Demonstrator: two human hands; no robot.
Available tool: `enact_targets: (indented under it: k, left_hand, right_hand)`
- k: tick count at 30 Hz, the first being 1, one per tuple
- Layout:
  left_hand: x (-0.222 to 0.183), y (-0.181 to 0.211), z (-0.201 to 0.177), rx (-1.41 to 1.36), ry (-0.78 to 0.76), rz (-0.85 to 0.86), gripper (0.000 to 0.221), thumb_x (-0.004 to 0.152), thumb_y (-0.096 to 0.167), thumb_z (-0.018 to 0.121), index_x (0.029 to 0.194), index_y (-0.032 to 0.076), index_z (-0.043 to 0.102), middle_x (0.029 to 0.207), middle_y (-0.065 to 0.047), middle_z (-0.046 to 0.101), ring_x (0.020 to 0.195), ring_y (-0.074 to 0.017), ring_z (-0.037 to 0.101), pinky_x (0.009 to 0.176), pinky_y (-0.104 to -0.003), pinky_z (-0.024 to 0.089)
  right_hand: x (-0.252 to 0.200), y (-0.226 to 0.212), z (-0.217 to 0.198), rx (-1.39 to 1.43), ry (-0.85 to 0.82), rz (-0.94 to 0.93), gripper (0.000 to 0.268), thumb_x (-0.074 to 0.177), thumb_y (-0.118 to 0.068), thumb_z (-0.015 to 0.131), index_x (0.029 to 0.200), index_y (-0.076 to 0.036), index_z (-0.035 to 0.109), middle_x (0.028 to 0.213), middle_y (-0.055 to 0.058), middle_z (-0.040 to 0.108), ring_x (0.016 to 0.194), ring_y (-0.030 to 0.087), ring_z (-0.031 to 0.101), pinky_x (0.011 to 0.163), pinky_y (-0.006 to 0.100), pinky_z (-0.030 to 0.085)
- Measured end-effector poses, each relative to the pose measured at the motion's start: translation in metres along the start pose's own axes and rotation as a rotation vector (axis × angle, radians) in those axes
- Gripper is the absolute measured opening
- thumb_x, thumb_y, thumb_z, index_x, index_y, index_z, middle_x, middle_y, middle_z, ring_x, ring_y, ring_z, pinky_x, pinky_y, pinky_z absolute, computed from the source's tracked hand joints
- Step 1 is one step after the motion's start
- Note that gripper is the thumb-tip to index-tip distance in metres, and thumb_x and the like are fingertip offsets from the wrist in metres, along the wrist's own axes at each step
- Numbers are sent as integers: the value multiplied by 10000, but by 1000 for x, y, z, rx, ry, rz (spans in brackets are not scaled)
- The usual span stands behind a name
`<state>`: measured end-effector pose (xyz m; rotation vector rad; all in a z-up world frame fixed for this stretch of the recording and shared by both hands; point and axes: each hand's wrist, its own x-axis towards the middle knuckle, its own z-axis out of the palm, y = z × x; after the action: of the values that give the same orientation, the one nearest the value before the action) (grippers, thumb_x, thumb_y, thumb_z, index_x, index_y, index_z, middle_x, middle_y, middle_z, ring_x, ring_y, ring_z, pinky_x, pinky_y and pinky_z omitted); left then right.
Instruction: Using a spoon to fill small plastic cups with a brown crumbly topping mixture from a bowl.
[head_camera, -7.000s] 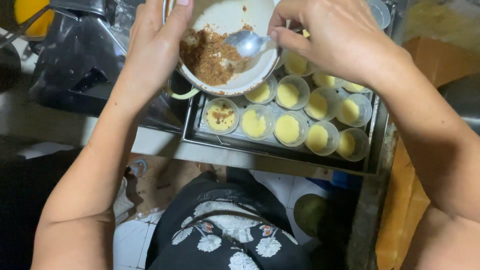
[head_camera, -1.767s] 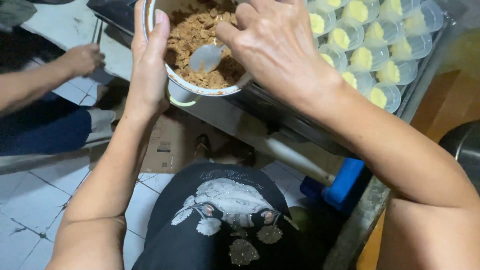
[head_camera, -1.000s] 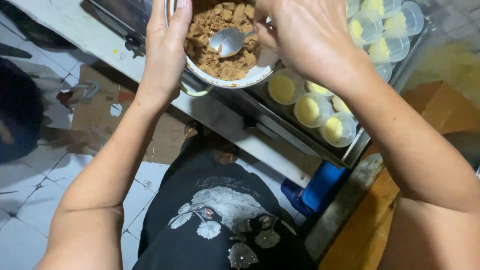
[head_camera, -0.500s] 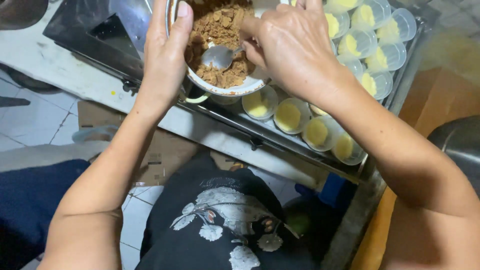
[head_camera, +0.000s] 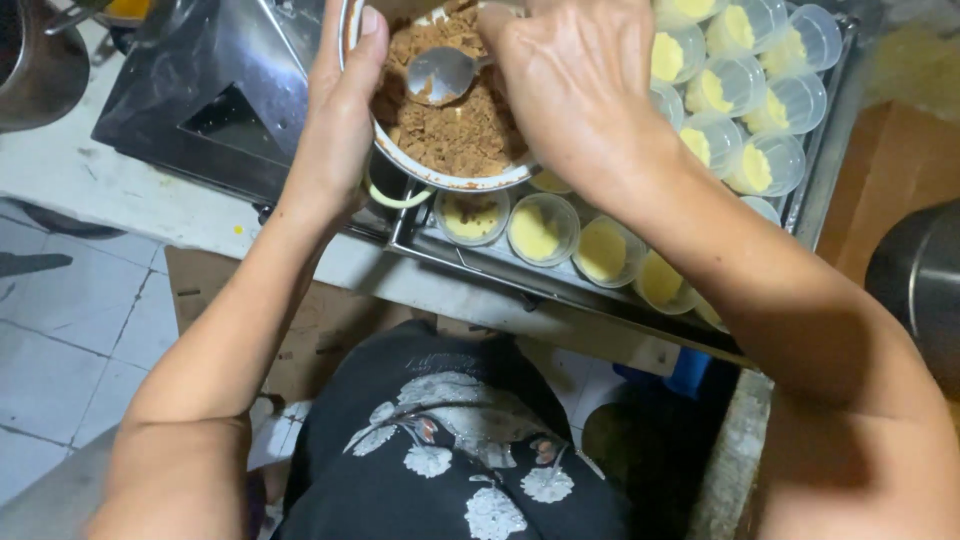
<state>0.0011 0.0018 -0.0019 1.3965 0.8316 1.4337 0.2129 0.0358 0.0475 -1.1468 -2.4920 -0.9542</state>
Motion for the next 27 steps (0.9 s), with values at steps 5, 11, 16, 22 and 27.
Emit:
enact_targets:
  k: [5, 11, 16, 22, 27]
  left_hand:
    - [3, -9, -5, -59, -22, -29, 440, 1186, 387, 438, 1560, 167, 365, 1626, -83, 434, 1553, -211, 380, 1315, -371, 283]
    - [11, -14, -8, 108, -4, -6, 507, 1171, 437, 433, 1579, 152, 338, 1657, -102, 401, 1580, -237, 326, 1323, -386, 241]
    - [12, -11, -6, 65, -26, -32, 486, 1167, 431, 438, 1561, 158, 358, 1618, -91, 438, 1537, -225, 389, 1294, -372, 307]
    - [13, -9, -15, 68, -35, -6, 466, 1182, 418, 428, 1570, 173, 351, 1625, -75, 435, 1552, -218, 368, 1319, -379, 277]
    - [17, -4, -15, -35, -40, 13, 413, 1190, 365, 434, 1547, 167, 371, 1587, -91, 476, 1509, -220, 436, 1292, -363, 333]
  right_hand:
    - [-10, 15, -10, -88, -94, 45, 403, 566, 92, 413, 856, -188, 409, 774, -30, 187, 686, 144, 155, 551, 338, 214]
    - [0, -10, -26, -140, -187, 28, 150, 1093, -144, 665, 1049, -247, 766, 611, -72, 492, 681, 186, 555, 810, 441, 427]
    - [5, 2, -16, 233, -249, 6, 275, 980, 12, 667, 763, -152, 625, 523, -58, 449, 505, 199, 514, 706, 434, 418]
    - [6, 27, -32, 427, -369, 131, 119, 1092, -206, 735, 992, -143, 752, 609, 17, 641, 618, 271, 611, 741, 488, 394]
    - [7, 36, -38, 538, -400, 168, 123, 1123, -230, 724, 1031, -151, 744, 522, 0, 606, 568, 269, 570, 872, 493, 353]
